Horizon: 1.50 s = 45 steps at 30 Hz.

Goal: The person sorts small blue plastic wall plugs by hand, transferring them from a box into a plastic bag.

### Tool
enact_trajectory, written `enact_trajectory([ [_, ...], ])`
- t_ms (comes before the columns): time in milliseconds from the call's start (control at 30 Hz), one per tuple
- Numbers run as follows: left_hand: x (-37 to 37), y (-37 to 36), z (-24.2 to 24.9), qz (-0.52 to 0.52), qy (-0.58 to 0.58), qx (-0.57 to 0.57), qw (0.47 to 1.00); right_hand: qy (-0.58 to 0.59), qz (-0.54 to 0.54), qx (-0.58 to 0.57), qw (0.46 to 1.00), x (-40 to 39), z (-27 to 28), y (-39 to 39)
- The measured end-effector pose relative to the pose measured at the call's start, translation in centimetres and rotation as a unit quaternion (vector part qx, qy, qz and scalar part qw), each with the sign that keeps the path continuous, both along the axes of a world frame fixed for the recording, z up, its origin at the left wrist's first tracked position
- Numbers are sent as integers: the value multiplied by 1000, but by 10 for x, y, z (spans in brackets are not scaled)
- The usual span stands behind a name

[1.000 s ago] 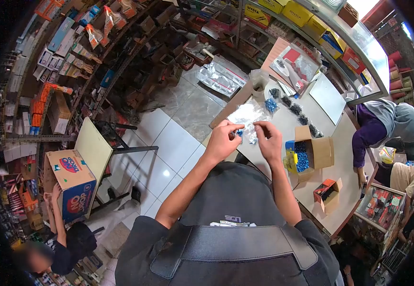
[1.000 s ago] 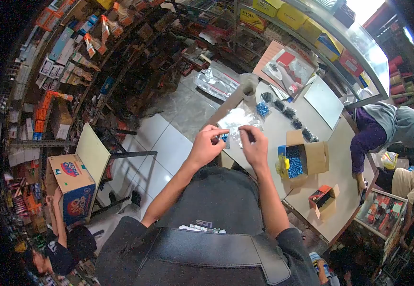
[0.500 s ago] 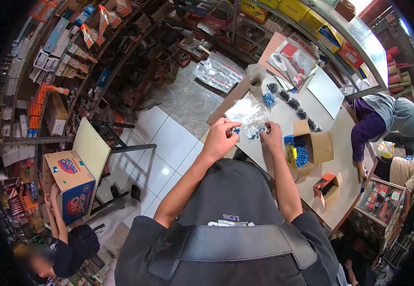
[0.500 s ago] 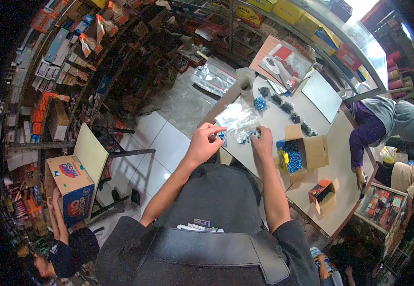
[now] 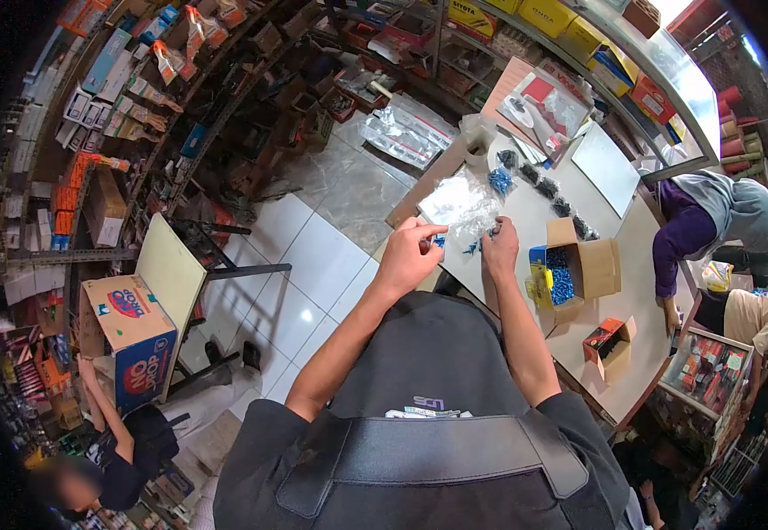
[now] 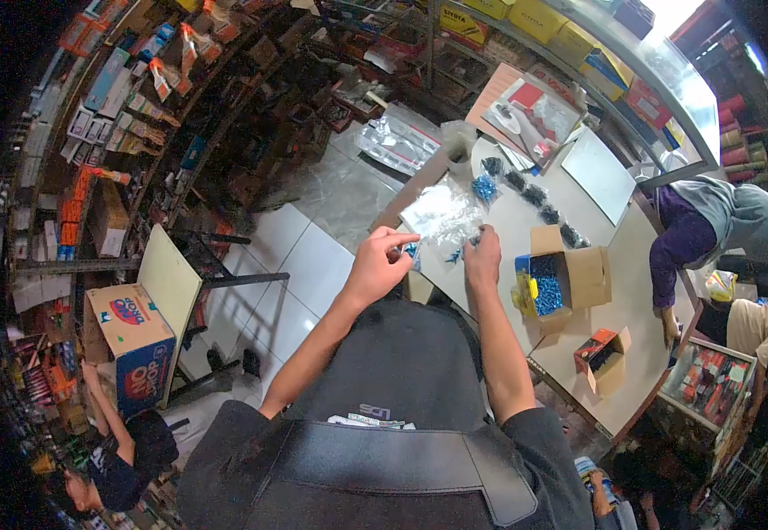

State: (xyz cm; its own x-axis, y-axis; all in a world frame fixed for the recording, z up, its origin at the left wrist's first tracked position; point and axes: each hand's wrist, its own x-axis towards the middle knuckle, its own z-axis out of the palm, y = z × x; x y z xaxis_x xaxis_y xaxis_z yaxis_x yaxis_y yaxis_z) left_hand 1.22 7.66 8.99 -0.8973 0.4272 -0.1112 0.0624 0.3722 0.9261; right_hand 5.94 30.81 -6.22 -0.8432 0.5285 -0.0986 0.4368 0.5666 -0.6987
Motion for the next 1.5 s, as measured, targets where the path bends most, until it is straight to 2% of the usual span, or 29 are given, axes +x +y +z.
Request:
enact_trajectory([
  [167,2,2,1,10,-1,21,1000,41,-10,21,999,-1,-19,7],
  [667,2,4,-4,0,8,23,1000,8,-7,58,998,1,-23,19],
  [867,1,6,-2,-8,1,28,1000,14,7,21,1000,4,-21,27],
  [967,0,8,-2,-5,-3,32,999,-27,4,-21,999,7,-14,26],
  [1033,0,8,-2,-6,-3,29,1000,36,-2,35,999,9,-22,27],
  [1167,0,9,-2,-9,-6,24,1000,46,-13,57,997,10,-23,27],
  [1333,-1,8,0,-13,-9,17,1000,45,-10,12,999,12,-30,33],
  [1500,-2,5,-3,-6,-4,18,1000,11,-48,-43,998,12,-9,33],
])
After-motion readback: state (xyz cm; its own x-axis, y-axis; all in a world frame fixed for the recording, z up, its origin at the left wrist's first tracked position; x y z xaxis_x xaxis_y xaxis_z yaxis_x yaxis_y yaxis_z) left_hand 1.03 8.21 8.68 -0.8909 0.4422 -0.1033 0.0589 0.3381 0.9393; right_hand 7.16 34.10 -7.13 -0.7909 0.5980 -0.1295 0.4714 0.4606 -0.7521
